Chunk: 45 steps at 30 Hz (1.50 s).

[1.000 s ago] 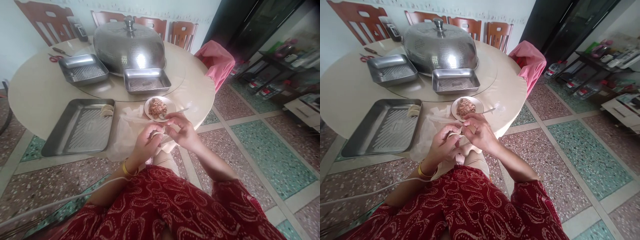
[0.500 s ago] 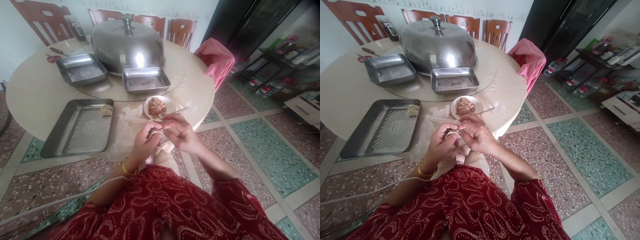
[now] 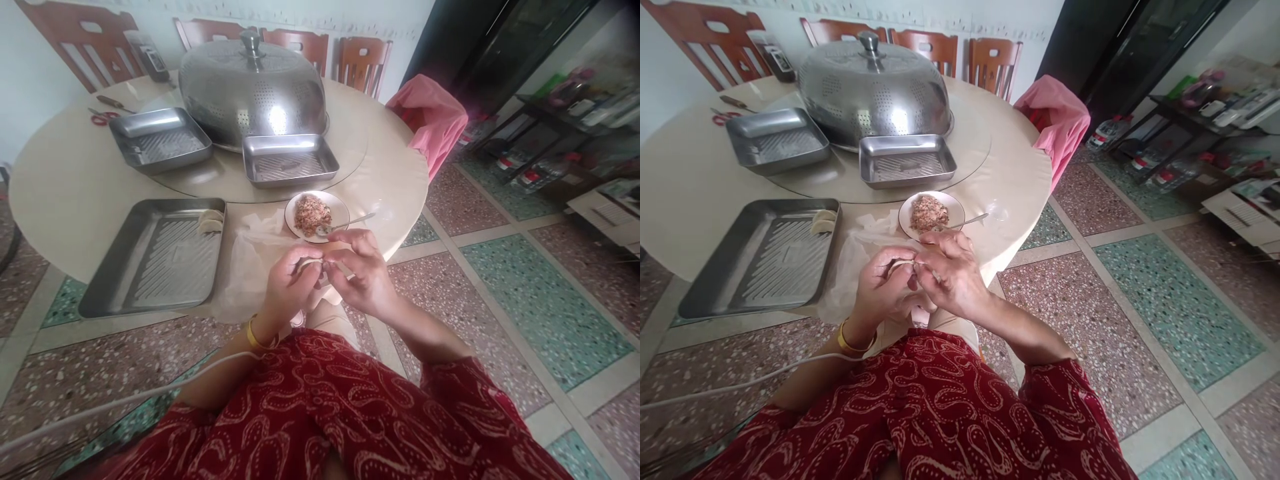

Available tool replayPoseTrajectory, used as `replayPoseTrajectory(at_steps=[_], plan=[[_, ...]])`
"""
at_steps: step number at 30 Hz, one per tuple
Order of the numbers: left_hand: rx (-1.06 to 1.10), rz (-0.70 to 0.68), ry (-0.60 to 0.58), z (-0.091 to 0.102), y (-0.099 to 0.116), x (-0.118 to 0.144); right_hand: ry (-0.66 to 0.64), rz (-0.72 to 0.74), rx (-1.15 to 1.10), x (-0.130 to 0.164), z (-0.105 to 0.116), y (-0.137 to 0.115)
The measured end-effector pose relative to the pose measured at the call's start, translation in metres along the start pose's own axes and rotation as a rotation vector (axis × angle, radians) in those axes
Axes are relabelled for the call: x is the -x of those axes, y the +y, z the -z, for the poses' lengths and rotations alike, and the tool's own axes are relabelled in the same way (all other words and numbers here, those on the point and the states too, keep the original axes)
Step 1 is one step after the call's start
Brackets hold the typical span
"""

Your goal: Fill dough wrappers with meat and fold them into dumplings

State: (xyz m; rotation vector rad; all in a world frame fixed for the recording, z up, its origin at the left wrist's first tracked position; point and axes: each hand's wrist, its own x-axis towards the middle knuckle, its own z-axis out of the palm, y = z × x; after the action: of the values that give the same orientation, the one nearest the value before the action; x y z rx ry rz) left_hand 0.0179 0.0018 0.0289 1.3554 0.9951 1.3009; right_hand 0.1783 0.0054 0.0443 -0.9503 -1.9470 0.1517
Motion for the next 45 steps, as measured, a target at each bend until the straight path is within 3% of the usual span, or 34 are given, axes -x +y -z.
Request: replayPoseTrajectory(at_steps=[5,8,16,21,30,39,45], plan=[[0.030,0.067,-0.022,0.001,0.001,0.000,0.043,-0.088,-0.126,0.001,0.017,0.004],[0.055,0.068,-0.039,0.001,0.000,-0.001,0.002,-0.165,-0.124,0.006,0.024,0.008],[-0.001,-0.029,-0.094,-0.002,-0.002,-0.004,-0.075,-0.281,-0.125,0.012,0.015,0.010],[-0.066,0.015,-0.198,-0.005,0.002,-0.005,-0.070,-0.390,-0.200,0.008,0.013,0.013],[-0.071,0.048,-0.219,-0.005,0.002,-0.006,-0.119,-0.428,-0.450,0.004,0.012,0.012],[-0.062,0.004,-0.149,0.002,-0.006,-0.007,-0.076,-0.366,-0.348,0.008,0.013,0.013],[-0.116,-0.002,-0.193,-0.002,0.001,-0.008,-0.060,-0.402,-0.275,0.006,0.012,0.013]])
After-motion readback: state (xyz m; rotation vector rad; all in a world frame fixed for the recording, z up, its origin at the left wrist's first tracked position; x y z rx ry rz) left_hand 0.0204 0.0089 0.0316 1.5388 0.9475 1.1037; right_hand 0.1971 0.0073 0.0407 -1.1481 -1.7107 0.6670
